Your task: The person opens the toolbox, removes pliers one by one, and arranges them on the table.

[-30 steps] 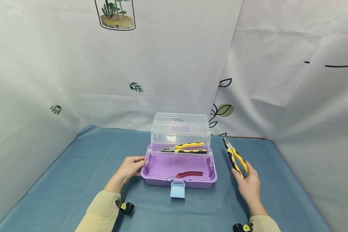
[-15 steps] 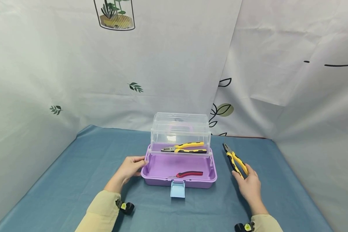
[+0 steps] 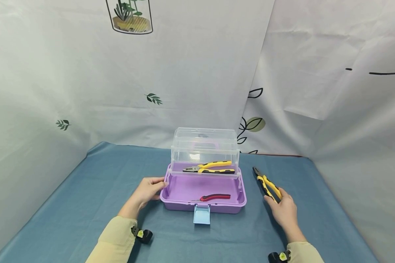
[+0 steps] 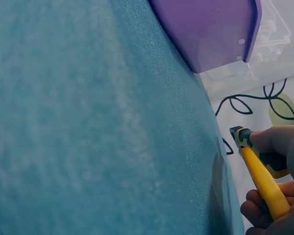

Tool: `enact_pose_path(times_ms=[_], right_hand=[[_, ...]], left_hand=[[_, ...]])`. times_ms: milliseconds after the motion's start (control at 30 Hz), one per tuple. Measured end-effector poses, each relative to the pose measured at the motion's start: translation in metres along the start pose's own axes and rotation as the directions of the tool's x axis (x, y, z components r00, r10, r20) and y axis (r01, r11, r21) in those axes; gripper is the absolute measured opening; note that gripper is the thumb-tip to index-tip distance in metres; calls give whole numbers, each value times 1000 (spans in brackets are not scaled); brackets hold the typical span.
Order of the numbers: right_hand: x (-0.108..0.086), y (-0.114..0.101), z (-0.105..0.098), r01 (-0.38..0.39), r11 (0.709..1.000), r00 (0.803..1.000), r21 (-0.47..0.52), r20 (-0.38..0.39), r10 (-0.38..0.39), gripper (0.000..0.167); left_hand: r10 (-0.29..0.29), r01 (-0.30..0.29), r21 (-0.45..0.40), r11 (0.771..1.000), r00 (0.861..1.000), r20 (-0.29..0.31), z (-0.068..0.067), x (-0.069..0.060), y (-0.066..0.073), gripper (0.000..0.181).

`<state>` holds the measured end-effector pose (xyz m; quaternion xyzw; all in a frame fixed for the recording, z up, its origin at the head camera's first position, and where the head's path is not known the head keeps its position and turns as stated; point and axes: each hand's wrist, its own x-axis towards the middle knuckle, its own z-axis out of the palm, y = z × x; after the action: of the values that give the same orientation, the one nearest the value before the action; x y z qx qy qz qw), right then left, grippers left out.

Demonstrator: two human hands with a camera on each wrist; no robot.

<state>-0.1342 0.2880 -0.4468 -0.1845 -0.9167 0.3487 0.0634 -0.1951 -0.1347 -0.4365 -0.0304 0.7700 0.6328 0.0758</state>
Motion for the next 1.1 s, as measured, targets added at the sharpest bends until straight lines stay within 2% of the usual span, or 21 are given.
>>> enact_pose_path(times_ms=[633, 1100], right_hand=[[2, 2, -2, 4, 998, 997, -58, 71, 0, 81], [7, -3, -4, 4, 986, 996, -167, 91, 11, 82]], left_hand=[[-4, 4, 3, 1000, 1000, 3, 0, 0, -1, 36], [-3, 3, -6, 1000, 1000, 9, 0, -1, 0, 36]])
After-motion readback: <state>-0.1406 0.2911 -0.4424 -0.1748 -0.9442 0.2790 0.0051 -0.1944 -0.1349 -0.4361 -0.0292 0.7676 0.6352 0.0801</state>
